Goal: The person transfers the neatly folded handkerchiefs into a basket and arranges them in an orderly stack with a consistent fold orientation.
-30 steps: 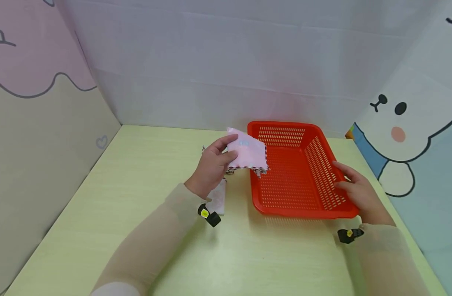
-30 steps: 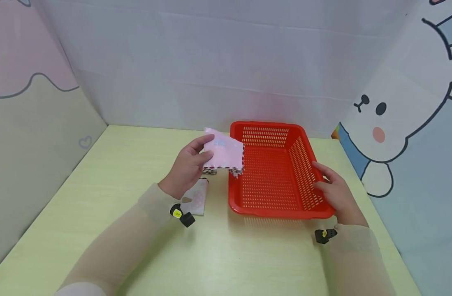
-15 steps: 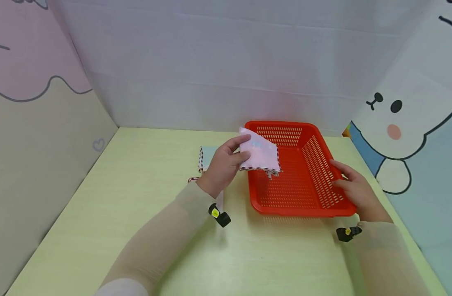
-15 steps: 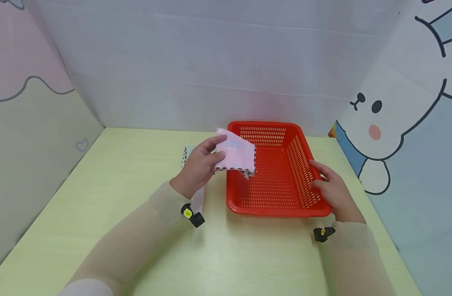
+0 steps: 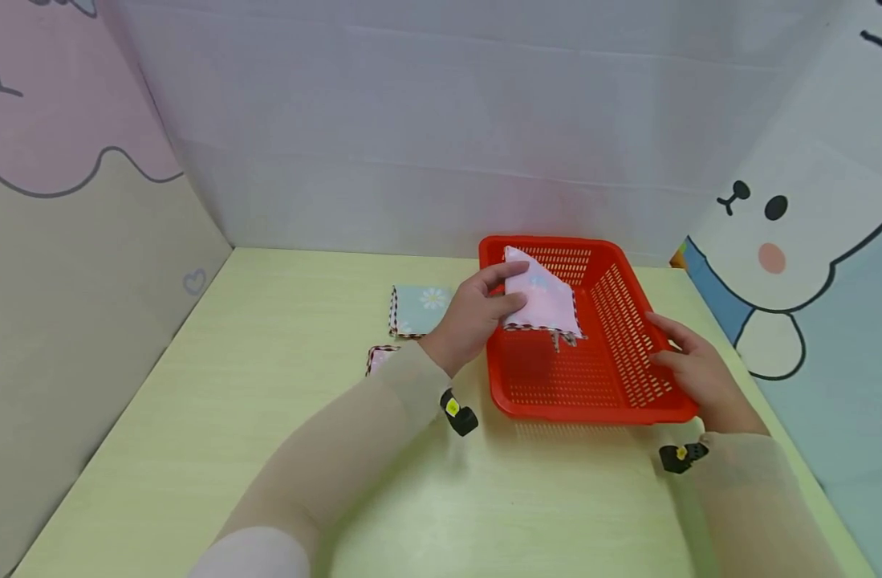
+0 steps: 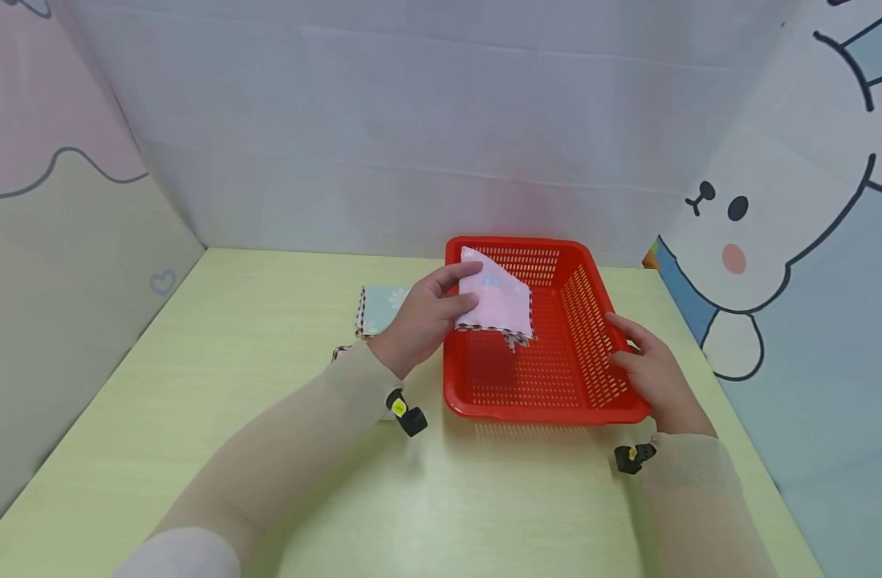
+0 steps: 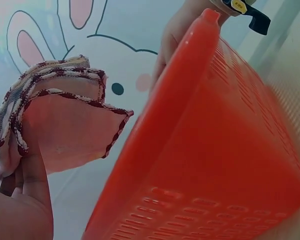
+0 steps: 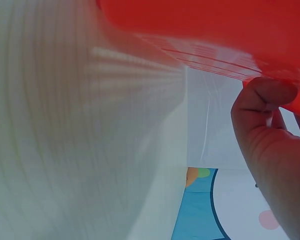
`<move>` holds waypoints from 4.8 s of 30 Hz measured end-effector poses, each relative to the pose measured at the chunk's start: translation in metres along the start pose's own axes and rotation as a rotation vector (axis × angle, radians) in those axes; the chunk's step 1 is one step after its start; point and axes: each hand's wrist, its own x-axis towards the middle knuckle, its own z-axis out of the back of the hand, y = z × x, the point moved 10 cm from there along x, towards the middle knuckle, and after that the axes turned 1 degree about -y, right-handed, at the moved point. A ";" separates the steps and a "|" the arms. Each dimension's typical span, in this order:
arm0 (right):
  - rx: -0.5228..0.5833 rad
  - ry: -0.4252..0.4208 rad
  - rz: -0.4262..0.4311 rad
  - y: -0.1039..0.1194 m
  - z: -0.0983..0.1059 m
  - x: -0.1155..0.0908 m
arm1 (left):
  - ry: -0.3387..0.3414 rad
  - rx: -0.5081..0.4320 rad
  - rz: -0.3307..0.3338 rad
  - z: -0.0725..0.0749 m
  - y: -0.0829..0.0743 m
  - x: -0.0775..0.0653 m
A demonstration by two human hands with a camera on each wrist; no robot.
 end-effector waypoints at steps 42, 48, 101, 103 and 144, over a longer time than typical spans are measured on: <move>-0.033 -0.012 -0.020 -0.003 0.001 -0.001 | 0.063 0.334 0.108 -0.061 0.029 0.015; -0.049 -0.017 0.002 -0.002 0.001 0.001 | 0.074 0.336 0.100 -0.069 0.033 0.015; -0.059 -0.004 -0.033 -0.006 0.002 0.002 | 0.124 0.362 0.096 -0.053 0.011 -0.002; -0.054 -0.004 -0.034 -0.006 0.001 0.002 | 0.118 0.342 0.091 -0.048 0.007 -0.003; -0.046 -0.004 -0.023 -0.010 0.006 -0.003 | 0.094 0.162 0.031 0.037 0.008 -0.063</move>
